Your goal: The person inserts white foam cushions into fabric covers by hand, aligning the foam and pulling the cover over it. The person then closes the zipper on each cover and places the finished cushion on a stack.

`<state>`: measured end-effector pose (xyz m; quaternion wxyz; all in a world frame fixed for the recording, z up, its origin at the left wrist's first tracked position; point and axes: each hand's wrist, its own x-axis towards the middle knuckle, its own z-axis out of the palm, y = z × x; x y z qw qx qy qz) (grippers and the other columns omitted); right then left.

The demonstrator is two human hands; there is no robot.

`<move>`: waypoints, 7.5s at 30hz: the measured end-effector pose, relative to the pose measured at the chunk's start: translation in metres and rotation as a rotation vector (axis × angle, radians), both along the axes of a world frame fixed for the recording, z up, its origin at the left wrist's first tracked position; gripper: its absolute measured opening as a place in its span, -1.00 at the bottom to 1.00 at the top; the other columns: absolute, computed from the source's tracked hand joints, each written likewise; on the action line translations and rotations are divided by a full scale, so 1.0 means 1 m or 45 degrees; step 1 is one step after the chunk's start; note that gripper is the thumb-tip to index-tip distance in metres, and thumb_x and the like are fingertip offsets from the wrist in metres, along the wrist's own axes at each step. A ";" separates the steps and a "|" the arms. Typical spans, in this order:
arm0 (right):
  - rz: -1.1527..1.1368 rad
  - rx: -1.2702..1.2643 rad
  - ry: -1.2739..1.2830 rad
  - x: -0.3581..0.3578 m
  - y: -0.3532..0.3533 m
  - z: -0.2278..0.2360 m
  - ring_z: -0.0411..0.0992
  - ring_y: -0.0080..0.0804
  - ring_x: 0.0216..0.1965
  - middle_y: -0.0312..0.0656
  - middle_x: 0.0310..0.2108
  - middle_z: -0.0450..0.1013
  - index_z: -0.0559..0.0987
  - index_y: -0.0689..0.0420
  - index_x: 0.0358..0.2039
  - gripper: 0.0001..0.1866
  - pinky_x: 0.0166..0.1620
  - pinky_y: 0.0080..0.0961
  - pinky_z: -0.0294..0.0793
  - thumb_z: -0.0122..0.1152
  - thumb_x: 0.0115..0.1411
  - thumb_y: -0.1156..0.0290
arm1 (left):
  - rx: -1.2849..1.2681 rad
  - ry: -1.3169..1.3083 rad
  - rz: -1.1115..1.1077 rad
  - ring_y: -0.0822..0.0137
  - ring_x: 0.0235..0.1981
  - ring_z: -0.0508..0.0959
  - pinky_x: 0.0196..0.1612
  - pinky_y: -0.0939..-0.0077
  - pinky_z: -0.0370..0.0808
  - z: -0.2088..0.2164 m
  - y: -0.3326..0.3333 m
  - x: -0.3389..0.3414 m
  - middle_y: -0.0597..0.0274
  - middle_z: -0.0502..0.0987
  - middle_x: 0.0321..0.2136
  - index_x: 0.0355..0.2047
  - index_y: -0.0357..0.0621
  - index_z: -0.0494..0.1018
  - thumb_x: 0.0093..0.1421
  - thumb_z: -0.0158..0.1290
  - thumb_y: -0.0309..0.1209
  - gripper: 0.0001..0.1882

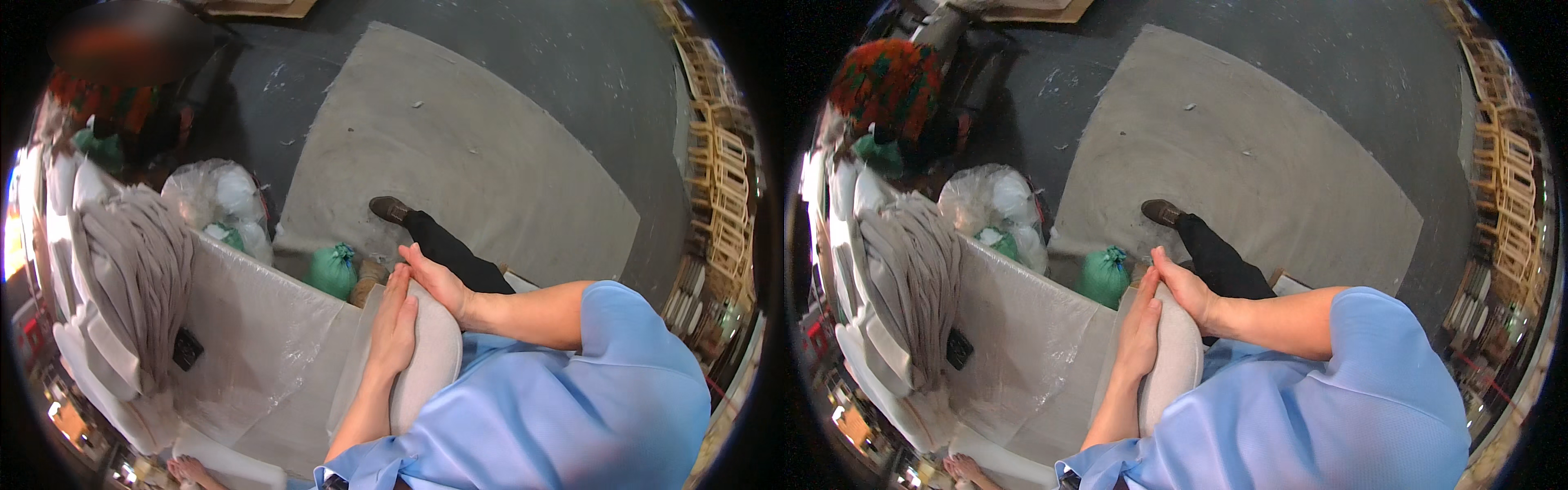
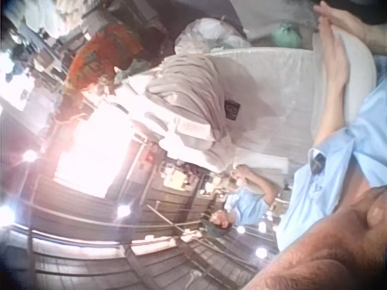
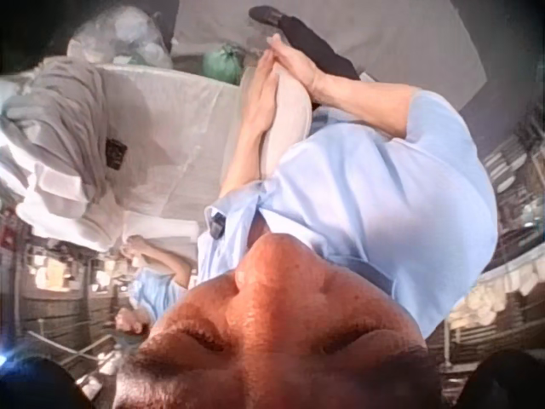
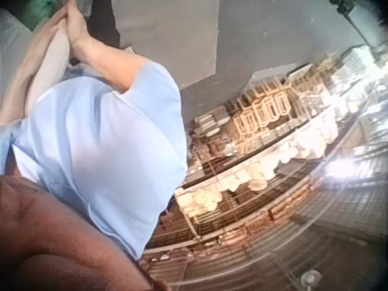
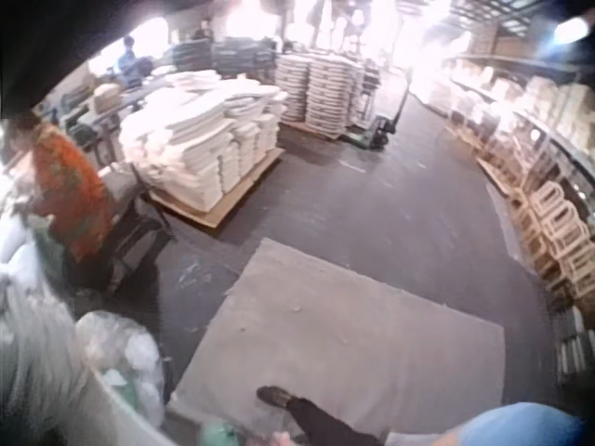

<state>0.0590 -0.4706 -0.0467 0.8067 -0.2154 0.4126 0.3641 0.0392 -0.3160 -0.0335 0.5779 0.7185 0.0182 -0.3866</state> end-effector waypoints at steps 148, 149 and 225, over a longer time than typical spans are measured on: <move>0.535 -0.229 -0.786 -0.090 -0.008 0.007 0.50 -0.50 -0.18 -0.26 -0.16 0.61 0.60 0.21 0.04 -0.67 -0.09 -0.44 0.52 0.39 0.34 0.36 | -0.117 0.262 0.809 0.38 -0.22 0.55 -0.08 0.44 0.51 0.026 0.052 -0.133 0.18 0.59 -0.10 0.17 -0.26 0.50 0.46 0.07 -0.16 -0.54; 0.554 -0.280 -0.798 -0.092 -0.013 0.002 0.51 -0.50 -0.16 -0.25 -0.14 0.62 0.61 0.22 0.05 -0.66 -0.07 -0.44 0.53 0.40 0.33 0.37 | -0.082 0.267 0.751 0.39 -0.24 0.55 -0.10 0.44 0.51 0.025 0.051 -0.127 0.19 0.60 -0.12 0.16 -0.26 0.50 0.46 0.08 -0.17 -0.55; -0.159 -0.311 -0.072 -0.085 -0.007 -0.064 0.38 -0.57 -0.28 -0.38 -0.34 0.51 0.64 0.12 -0.29 -0.70 -0.17 -0.49 0.36 0.09 0.52 0.24 | 0.301 0.644 0.073 0.54 -0.51 0.50 -0.46 0.51 0.45 -0.047 -0.038 0.044 0.38 0.58 -0.49 -0.39 -0.13 0.54 0.30 0.24 -0.45 -0.87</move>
